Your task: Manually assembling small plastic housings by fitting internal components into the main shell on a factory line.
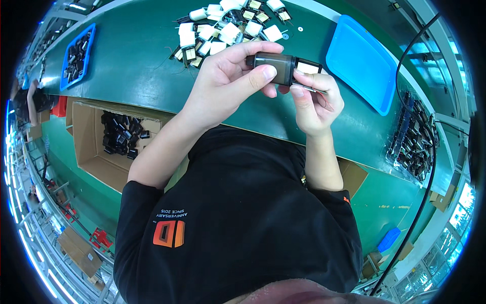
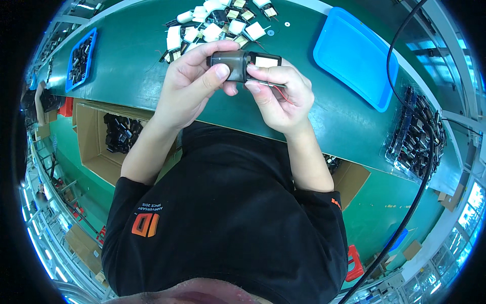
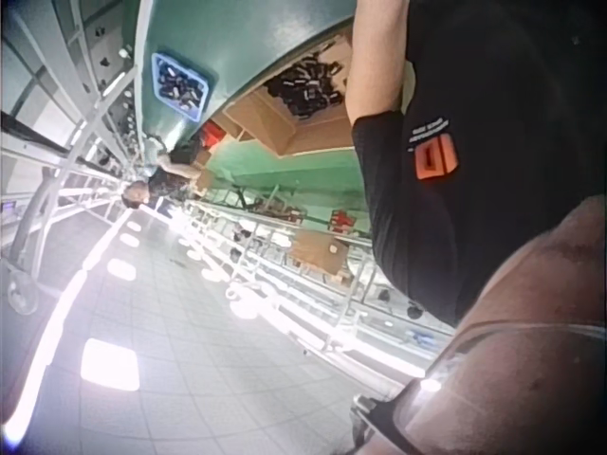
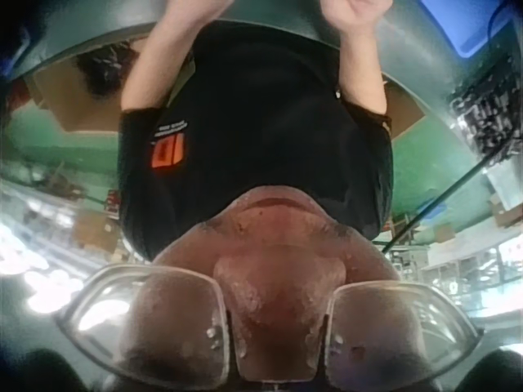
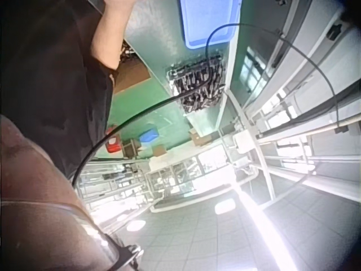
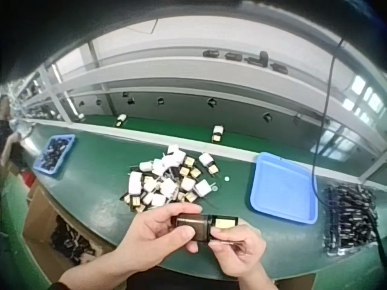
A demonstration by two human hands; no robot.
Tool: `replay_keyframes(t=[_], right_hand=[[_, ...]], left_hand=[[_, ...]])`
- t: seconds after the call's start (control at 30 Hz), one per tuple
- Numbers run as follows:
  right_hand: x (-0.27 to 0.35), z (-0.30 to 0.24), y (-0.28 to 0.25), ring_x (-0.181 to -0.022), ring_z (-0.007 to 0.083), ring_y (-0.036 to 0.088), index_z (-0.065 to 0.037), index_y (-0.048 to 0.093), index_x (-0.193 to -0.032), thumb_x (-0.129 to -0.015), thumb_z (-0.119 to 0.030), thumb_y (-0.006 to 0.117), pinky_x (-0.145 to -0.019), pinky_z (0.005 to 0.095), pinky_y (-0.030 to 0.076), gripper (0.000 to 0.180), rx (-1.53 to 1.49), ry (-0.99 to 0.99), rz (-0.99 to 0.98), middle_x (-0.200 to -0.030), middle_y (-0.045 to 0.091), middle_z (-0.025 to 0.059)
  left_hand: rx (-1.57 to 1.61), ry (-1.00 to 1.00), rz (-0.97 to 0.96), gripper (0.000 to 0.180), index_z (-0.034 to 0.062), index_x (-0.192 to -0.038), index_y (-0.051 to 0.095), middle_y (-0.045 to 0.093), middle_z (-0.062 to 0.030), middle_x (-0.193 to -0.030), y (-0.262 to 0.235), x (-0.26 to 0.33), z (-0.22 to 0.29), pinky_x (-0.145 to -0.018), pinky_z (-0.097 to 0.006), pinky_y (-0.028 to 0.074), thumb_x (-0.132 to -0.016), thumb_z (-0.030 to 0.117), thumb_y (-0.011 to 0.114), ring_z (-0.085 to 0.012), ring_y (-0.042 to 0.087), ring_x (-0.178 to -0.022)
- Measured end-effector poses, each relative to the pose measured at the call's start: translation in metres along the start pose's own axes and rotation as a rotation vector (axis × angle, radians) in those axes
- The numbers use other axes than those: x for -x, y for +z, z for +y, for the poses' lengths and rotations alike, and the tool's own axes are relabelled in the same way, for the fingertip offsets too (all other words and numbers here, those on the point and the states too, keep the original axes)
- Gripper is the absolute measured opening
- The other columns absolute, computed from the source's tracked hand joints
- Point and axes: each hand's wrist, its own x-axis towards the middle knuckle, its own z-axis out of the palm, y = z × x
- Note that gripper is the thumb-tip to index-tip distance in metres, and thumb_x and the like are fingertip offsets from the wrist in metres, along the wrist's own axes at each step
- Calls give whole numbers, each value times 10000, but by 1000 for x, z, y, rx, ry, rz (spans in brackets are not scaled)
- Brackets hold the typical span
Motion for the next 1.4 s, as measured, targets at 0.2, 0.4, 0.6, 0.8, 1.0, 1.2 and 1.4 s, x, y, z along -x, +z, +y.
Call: replay_keyframes(t=[0.2,0.4,0.6,0.8,1.0,1.2,1.4], right_hand=[[-9,-6,-12,-885,232,638,32,648,-1044,-774,-47,750,-768,311,511,299,-40,-74,-175,-1013,662,186],[-5,-28,6,-1151,303,485,-1,641,-1116,-632,-412,873,-969,417,401,675,812,-298,90,-1283,444,177],[3,-4,29,-1084,339,532,21,534,-1200,-574,-334,912,-958,464,418,812,322,-176,147,-1160,572,170],[5,-8,16,-1112,268,557,-31,482,-1265,-562,-323,952,-937,386,471,895,-42,-149,65,-1219,534,181],[-2,1,-4,-995,262,609,-35,493,-1255,-556,-221,961,-833,364,539,861,25,-191,85,-1121,526,143],[32,-6,-52,-971,263,598,-36,544,-1258,-575,-265,944,-854,375,482,824,-146,19,219,-1081,570,152],[77,-66,-142,-929,202,541,1,592,-1098,-609,-329,917,-825,328,423,674,133,553,-10,-1032,571,94]], left_hand=[[-88,112,-97,355,-24,-1276,531,624,-133,-1128,-10,3,-5,-814,-288,539,-927,-6,590,-168,631,-955],[-856,684,75,435,-33,-1197,559,627,-215,-1218,-3,8,-5,-850,-326,547,-799,-46,733,-253,655,-1030],[-1027,1087,75,239,-4,-1013,683,684,-189,-1067,4,-2,-8,-696,-316,559,-782,40,727,-276,684,-821],[-939,953,192,539,16,-1178,633,619,-132,-1184,8,-7,-11,-864,-368,507,-679,108,813,-274,607,-1013],[-878,688,206,697,3,-1253,563,564,-180,-1254,-9,14,-6,-959,-372,456,-626,169,818,-297,564,-1131],[-957,521,949,357,-58,-1231,562,639,-164,-1149,-156,100,8,-954,-359,478,-878,-6,583,-231,626,-1027],[-1099,236,1690,328,-44,-1158,644,669,-108,-1151,-332,265,-16,-945,-306,478,-940,200,625,-189,624,-1027]])
